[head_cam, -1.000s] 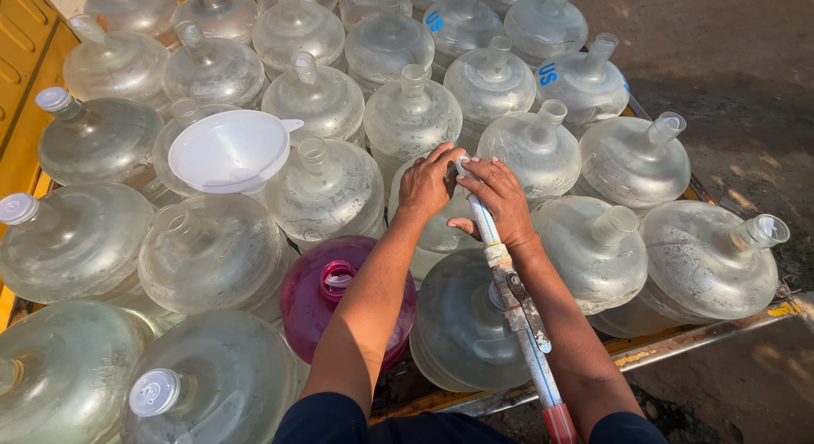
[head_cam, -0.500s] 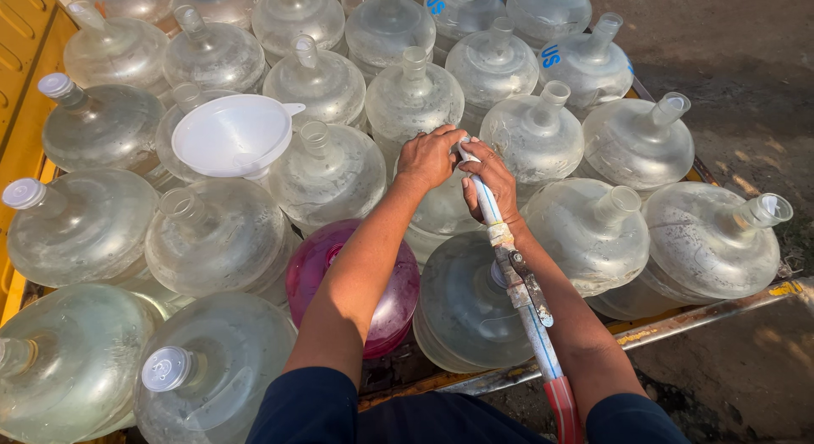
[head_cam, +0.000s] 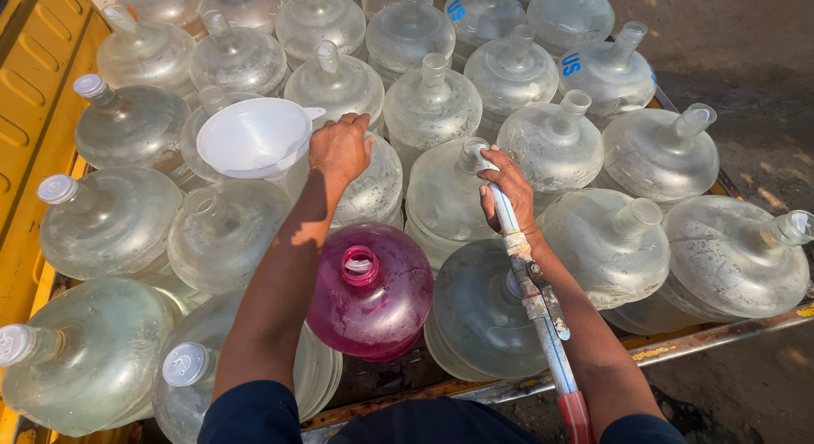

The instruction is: The person fills large plastic water jugs one at a time using a hose with a valve, holding the hose into each jug opening while water flows, then caps the filled jug and moves to the next one. The jugs sit in rows on a yellow truck bed, and a white funnel rests among them.

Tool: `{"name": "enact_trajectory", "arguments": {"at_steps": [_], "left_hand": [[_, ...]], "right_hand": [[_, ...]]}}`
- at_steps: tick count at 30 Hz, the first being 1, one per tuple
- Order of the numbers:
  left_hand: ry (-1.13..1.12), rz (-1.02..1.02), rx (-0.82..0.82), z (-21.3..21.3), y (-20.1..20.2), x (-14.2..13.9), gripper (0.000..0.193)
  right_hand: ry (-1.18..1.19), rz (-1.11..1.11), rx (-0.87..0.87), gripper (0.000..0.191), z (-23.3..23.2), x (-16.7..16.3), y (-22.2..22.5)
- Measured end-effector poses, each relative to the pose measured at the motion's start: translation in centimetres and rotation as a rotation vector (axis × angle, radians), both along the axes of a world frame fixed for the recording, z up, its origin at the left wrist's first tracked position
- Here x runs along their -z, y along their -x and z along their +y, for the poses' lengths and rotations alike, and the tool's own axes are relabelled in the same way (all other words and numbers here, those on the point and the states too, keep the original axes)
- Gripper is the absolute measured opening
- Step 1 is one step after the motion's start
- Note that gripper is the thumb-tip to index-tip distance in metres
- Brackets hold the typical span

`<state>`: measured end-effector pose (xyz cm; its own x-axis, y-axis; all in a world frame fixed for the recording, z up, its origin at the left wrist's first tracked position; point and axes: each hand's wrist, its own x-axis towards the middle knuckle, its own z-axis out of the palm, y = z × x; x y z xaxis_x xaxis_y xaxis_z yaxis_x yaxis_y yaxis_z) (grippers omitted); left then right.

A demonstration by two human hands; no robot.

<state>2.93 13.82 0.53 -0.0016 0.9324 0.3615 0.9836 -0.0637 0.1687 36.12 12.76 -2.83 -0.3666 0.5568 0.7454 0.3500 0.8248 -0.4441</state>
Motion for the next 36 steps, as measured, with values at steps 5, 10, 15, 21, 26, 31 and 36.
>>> {"name": "enact_trajectory", "arguments": {"at_steps": [5,10,15,21,26,31,36], "left_hand": [[0.12,0.194,-0.216,-6.1,10.4,1.5,0.034],[0.214,0.248,-0.176,-10.3,12.6,5.4,0.014],[0.258,0.255,-0.216,-11.3,13.0,6.8,0.016],[0.284,0.204,-0.211,-11.5,12.8,6.4,0.022],[0.299,0.212,-0.189,-11.4,12.7,5.0,0.021],[0.099,0.232,-0.181,-10.3,12.8,0.8,0.012],[-0.134,0.213,-0.196,-4.9,15.4,-4.7,0.013]], "right_hand": [[-0.003,-0.008,0.013,0.013,0.0,0.2,0.0],[0.007,-0.004,0.02,0.013,-0.1,0.3,0.3],[0.007,0.003,-0.002,0.013,-0.1,0.4,0.5],[0.024,0.011,-0.003,0.014,0.1,0.7,0.4],[0.021,0.015,0.007,0.014,0.1,0.7,0.5],[0.01,0.005,0.013,0.014,0.0,0.3,0.5],[0.006,0.007,0.018,0.014,0.1,0.2,0.7]]}}
